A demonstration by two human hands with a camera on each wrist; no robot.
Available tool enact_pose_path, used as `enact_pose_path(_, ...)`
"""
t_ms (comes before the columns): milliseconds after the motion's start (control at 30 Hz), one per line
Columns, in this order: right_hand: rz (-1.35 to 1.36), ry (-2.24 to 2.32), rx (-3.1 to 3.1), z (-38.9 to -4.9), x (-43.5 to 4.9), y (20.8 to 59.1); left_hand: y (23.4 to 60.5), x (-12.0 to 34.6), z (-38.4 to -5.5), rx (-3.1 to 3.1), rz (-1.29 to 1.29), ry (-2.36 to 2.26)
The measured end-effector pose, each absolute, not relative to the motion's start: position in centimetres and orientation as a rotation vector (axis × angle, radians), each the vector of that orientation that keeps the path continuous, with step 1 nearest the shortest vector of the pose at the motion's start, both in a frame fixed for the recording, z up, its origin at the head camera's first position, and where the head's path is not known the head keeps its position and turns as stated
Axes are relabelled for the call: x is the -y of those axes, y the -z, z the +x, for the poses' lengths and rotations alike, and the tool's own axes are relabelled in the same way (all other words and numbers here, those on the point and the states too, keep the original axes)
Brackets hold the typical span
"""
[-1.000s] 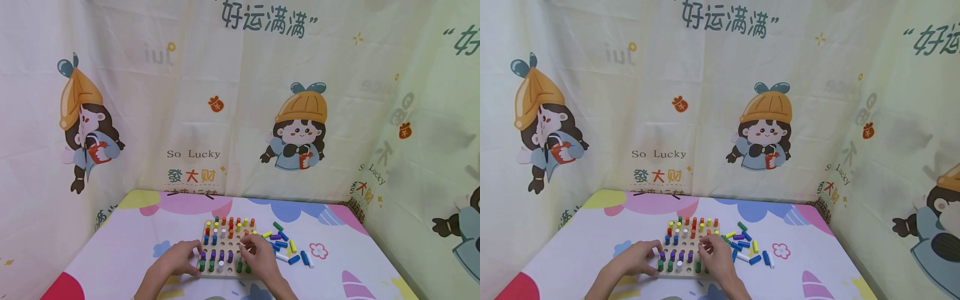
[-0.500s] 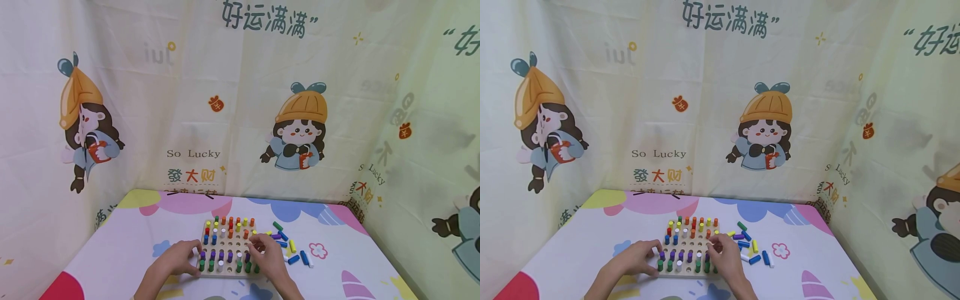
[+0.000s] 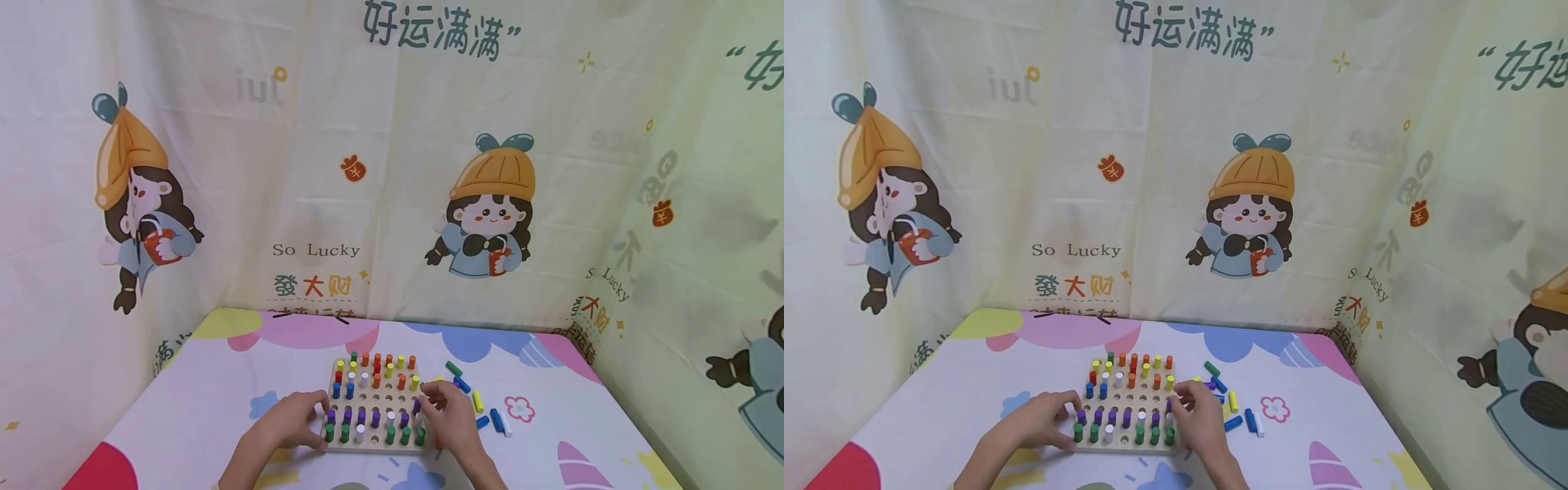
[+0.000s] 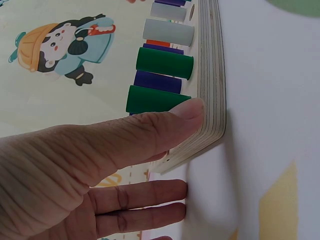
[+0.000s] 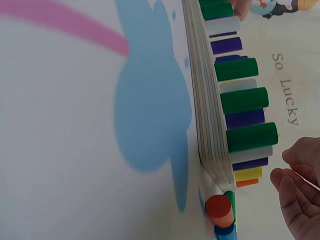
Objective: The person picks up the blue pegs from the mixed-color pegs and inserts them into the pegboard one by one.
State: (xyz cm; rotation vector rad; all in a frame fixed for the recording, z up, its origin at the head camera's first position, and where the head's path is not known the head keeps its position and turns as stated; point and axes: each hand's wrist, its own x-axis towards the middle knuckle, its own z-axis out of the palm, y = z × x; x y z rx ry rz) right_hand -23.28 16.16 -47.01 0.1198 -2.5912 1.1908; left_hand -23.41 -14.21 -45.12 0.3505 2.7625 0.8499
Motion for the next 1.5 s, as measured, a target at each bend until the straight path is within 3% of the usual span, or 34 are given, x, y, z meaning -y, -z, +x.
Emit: enact_pose_path(1500,-0.055,-1.135,2.637,-24.8,-20.7,48.4,44.9,14.2,-23.3,-2.76,0.353,-0.842)
